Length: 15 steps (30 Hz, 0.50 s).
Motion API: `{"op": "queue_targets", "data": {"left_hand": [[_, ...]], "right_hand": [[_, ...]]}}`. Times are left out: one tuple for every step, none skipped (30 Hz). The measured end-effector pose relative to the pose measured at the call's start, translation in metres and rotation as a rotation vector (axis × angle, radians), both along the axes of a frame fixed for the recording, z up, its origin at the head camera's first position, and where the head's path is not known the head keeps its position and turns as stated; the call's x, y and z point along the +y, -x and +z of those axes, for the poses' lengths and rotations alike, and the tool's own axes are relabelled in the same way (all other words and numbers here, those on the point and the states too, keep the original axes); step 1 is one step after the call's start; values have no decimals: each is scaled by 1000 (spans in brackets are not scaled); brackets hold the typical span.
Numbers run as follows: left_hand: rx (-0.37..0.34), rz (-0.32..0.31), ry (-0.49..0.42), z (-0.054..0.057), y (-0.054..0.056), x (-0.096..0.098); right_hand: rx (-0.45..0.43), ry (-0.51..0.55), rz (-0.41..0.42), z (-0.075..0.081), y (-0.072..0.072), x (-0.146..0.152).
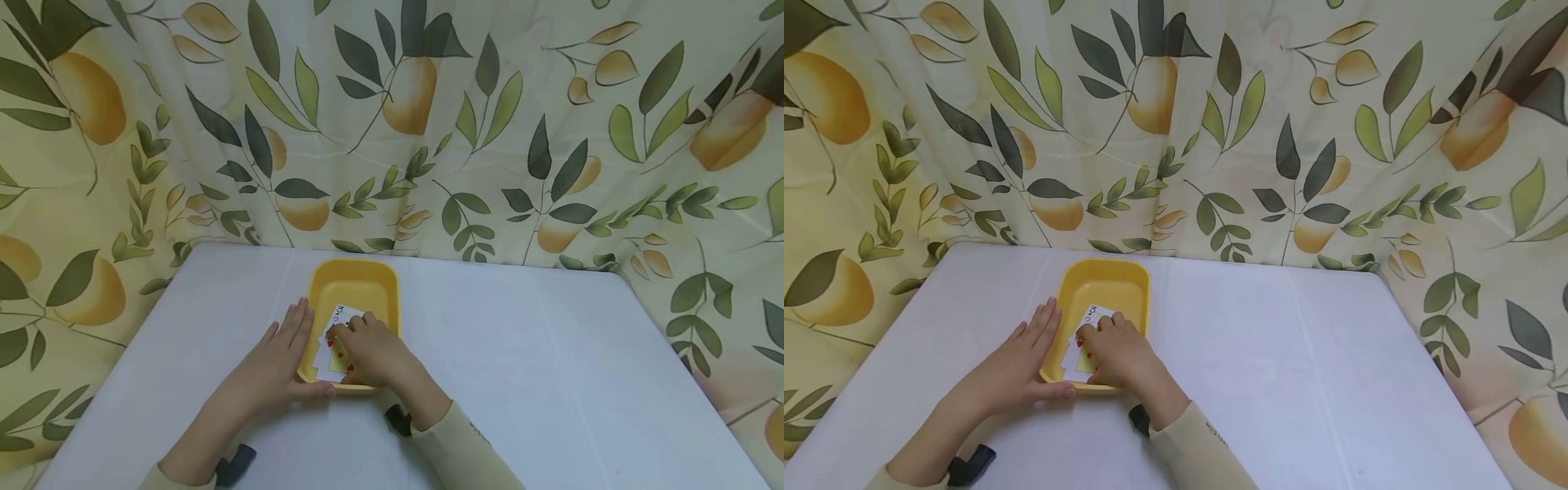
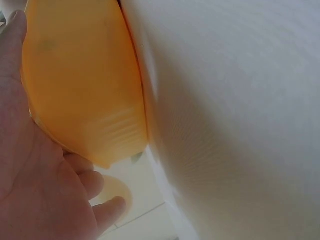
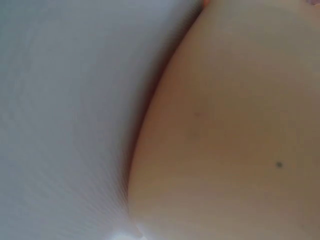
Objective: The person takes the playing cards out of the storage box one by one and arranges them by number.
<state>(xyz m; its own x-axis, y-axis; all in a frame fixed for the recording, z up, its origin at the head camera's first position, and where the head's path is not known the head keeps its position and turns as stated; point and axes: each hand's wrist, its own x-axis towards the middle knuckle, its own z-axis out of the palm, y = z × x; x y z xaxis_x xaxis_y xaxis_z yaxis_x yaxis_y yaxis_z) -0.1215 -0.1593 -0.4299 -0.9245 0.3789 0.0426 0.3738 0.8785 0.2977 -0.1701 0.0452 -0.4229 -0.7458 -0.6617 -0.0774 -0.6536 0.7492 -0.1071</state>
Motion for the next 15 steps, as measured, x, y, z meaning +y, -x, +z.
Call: {"op": "queue_targets", "data": {"left_hand": [[6, -1, 2, 0, 0, 0], [9, -2, 1, 1, 1, 0], [7, -2, 7, 1, 1, 0], [6, -2, 9, 1, 1, -1], [1, 0, 10, 1, 1, -1], [-1, 0, 13, 1, 1, -1], [-8, 2, 12, 2, 0, -1], [-15, 3, 11, 2, 0, -1], [-23, 7, 12, 2, 0, -1], [-31, 11, 12, 2, -1, -1], [-37, 13, 10, 2, -1, -1], [-39, 13, 9, 2, 0, -1], [-38, 13, 10, 2, 0, -1], [-36, 12, 12, 2, 0, -1], [-33, 11, 10, 2, 1, -1]], "right_hand": [[0, 4, -3, 0, 0, 0], [-3, 10, -6, 0, 1, 0], [-8, 15, -9, 0, 1, -1], [-12, 20, -11, 0, 1, -1], [-16, 21, -14, 0, 1, -1], [-20, 23, -18, 0, 2, -1], [-23, 21, -21, 0, 2, -2], [-25, 17, -24, 0, 2, -2], [-27, 12, -28, 0, 2, -2], [-34, 12, -35, 1, 2, -2], [-39, 11, -42, 1, 3, -2], [-44, 7, -48, 1, 3, -3], [-49, 3, -55, 1, 4, -3], [-52, 2, -63, 1, 5, -3], [-55, 1, -70, 2, 5, -3]]}}
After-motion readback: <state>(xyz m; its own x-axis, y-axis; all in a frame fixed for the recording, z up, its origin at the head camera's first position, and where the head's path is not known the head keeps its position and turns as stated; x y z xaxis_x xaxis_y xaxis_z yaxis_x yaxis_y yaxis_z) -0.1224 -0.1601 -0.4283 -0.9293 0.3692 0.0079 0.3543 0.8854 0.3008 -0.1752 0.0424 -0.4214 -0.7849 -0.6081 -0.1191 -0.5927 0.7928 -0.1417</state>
